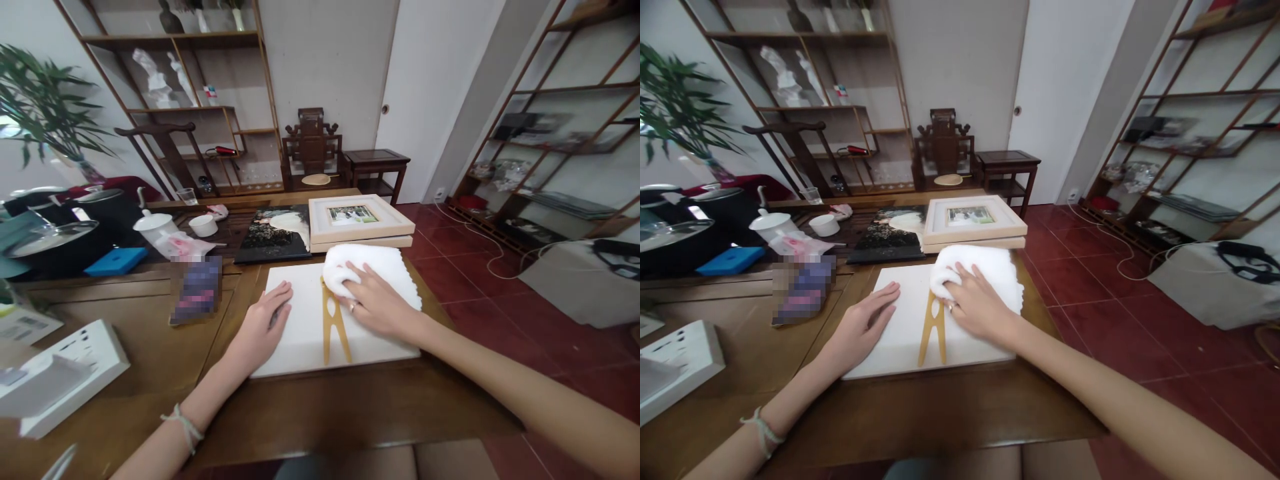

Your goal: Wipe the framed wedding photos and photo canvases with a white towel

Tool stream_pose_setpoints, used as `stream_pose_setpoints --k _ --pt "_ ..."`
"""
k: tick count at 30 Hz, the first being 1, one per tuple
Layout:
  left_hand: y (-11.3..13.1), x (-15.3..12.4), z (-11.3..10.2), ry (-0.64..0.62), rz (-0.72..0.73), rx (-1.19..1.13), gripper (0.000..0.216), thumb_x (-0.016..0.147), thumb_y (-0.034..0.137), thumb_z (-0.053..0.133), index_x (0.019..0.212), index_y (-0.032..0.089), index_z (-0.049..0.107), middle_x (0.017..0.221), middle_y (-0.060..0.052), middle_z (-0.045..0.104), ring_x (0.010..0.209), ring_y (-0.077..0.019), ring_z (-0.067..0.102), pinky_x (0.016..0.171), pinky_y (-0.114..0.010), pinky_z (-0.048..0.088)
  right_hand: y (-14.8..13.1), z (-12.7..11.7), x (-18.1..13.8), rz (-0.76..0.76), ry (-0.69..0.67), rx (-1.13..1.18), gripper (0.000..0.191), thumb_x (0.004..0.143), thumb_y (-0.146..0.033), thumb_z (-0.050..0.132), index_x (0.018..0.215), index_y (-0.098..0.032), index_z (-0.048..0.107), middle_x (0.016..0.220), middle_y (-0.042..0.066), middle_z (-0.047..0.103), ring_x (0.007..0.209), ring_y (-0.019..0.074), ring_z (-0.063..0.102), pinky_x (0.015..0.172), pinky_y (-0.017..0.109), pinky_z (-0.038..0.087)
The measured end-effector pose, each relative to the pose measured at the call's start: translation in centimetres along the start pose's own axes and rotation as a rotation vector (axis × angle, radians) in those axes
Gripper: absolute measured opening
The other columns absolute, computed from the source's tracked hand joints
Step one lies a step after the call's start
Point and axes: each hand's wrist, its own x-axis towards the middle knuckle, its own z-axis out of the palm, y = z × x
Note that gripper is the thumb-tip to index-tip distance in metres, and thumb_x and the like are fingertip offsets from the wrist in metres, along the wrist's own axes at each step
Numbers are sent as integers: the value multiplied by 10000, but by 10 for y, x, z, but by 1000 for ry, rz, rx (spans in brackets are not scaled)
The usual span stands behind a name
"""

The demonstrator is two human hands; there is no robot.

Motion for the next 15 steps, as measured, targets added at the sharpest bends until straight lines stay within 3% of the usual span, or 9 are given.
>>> stream_pose_setpoints --k 5,9,15 --pt "1 1 0 -3 -3 1 405 886 296 411 1160 66 599 1292 -153 552 1249 -246 463 1079 -442 323 -7 0 -1 16 -21 -34 297 855 -159 446 1083 -146 636 1403 156 409 1351 321 224 1066 552 195" --pt "1 1 1 0 0 -2 404 884 290 412 1160 61 597 1287 -161 554 1247 -249 465 1080 -449 319 -31 0 -35 -55 -92 -41 271 743 -102 527 968 -123 676 1453 176 310 1367 342 134 1087 562 113" --pt "0 0 2 14 2 -4 380 878 287 419 1142 93 611 1292 -147 553 1244 -249 468 1079 -463 315 -55 -11 -89 -182 -197 60 156 716 -192 597 830 -137 688 1482 176 231 1365 376 76 1083 601 61"
